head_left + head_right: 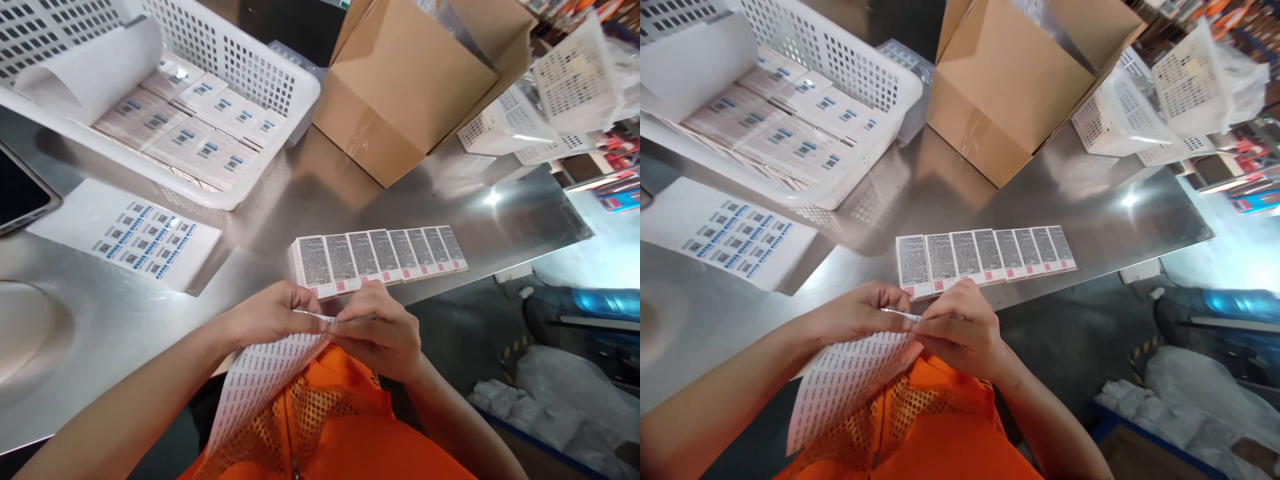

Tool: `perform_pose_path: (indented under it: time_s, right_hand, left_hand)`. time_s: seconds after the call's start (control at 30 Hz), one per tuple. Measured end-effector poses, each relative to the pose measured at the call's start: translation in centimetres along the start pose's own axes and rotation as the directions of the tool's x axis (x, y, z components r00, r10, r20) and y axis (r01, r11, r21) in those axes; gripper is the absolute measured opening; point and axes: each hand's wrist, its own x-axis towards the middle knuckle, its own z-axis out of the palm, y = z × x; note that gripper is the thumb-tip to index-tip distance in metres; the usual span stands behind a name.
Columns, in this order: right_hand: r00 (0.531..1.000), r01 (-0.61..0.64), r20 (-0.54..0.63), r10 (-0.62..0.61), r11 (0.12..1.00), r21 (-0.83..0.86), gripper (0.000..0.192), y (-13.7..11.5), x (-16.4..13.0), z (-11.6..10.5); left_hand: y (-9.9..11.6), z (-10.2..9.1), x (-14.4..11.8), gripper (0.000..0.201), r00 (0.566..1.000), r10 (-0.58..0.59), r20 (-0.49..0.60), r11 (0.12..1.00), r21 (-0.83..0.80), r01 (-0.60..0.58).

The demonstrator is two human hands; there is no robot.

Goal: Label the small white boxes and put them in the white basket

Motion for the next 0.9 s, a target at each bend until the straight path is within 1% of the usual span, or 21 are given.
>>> perform_pose_path:
  time_s: [0.2, 0.33, 0.47, 0.53, 0.63, 0.73, 0.8, 0.9]
  right_hand:
    - [1.0, 0.027, 0.01, -0.026, 0.999, -0.038, 0.017, 0.0, 0.0, -0.1]
    - [1.0, 0.001, 0.001, -0.001, 1.0, 0.018, 0.017, -0.1, 0.0, -0.4]
    - [1.0, 0.026, -0.001, -0.026, 0.999, 0.032, 0.025, 0.1, -0.5, -0.6]
    - [1.0, 0.019, -0.008, -0.018, 1.0, 0.02, 0.028, 0.2, -0.7, -0.6]
    - [0.999, 0.003, -0.041, -0.002, 0.999, 0.036, 0.037, 0.1, -0.9, -0.4]
    - [0.993, -0.028, -0.117, 0.032, 0.999, 0.04, 0.045, -0.3, -0.7, -0.2]
    - [0.989, -0.043, -0.143, 0.046, 0.999, 0.027, 0.045, -0.6, -0.6, 0.0]
    - [0.991, -0.055, -0.124, 0.053, 0.998, -0.01, 0.038, -0.9, -0.4, 0.1]
  left_hand:
    - [0.1, 0.1, -0.1, 0.029, 1.0, -0.002, 0.0, 1.0, -0.001, 0.002]
    - [-0.1, 0.1, -0.1, 0.033, 1.0, 0.003, -0.007, 1.0, -0.024, -0.003]
    - [-0.4, 0.0, 0.0, 0.038, 1.0, 0.015, 0.012, 0.997, -0.076, -0.014]
    - [-0.3, 0.1, 0.0, 0.038, 0.999, 0.034, 0.0, 0.998, -0.061, -0.034]
    - [0.2, 0.2, -0.1, 0.038, 0.998, 0.049, -0.046, 0.999, -0.014, -0.05]
    - [0.5, 0.3, -0.3, 0.038, 0.997, 0.056, -0.056, 0.998, 0.011, -0.055]
    - [0.4, 0.3, -0.3, 0.038, 0.997, 0.063, -0.053, 0.998, 0.017, -0.062]
    - [0.1, 0.3, -0.2, 0.04, 0.997, 0.062, -0.051, 0.998, 0.023, -0.061]
